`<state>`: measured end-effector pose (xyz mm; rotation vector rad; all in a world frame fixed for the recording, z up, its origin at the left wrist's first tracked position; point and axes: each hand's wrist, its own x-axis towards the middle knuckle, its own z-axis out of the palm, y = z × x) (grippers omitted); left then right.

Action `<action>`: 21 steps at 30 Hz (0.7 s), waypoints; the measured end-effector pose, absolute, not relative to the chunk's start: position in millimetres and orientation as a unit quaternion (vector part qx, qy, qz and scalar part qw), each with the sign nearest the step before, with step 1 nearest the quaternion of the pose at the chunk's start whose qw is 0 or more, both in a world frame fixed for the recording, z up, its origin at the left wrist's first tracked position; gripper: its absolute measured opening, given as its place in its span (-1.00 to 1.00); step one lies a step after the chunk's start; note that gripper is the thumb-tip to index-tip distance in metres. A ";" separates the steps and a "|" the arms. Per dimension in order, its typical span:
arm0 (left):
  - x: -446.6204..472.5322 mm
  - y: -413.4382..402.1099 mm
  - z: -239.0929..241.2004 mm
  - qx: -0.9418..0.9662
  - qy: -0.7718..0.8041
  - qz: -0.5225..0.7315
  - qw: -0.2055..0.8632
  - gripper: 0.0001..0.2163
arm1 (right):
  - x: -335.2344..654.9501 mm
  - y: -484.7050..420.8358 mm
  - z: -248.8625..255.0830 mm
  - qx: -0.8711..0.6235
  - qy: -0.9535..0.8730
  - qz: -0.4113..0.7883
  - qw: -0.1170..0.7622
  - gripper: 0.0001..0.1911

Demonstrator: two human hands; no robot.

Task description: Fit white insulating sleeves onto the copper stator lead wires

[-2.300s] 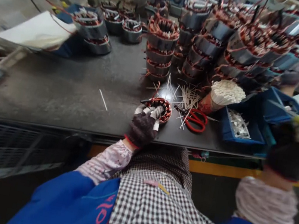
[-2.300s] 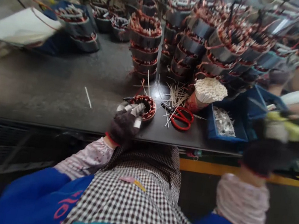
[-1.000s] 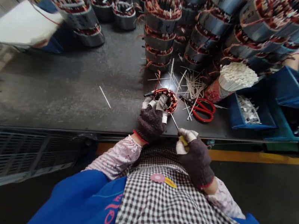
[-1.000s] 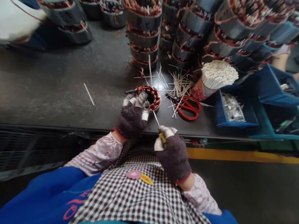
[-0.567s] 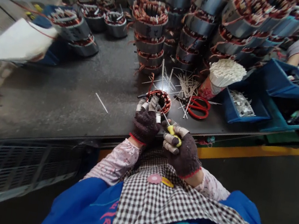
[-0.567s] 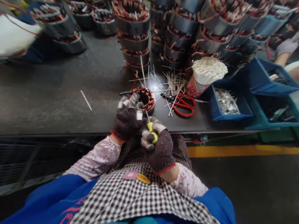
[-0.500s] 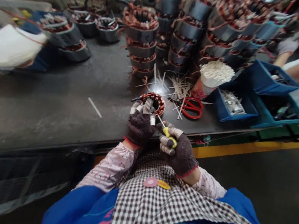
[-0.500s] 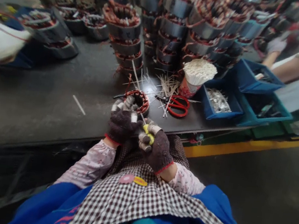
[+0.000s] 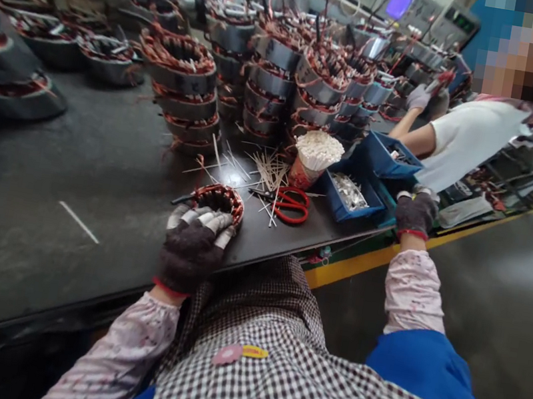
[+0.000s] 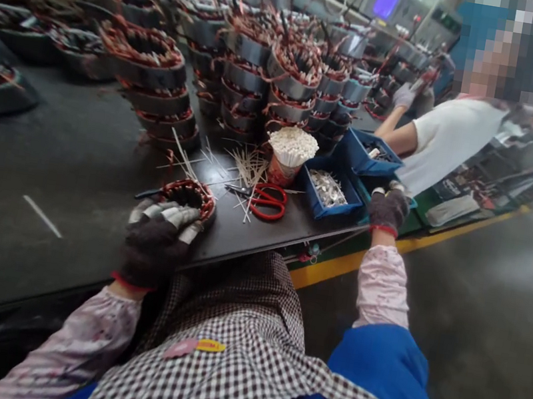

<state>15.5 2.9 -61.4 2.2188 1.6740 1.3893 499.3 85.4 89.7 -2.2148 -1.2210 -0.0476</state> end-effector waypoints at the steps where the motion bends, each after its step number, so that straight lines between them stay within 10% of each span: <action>1: 14.9 2.3 -60.6 0.716 0.536 0.447 0.015 -0.78 | 501.0 91.3 90.2 -0.847 -0.445 -0.030 0.288 -0.51; 21: 15.9 -1.2 -69.1 0.731 0.524 0.432 -0.063 -0.80 | 359.4 158.1 3.9 -0.630 -0.520 0.114 0.565 -0.79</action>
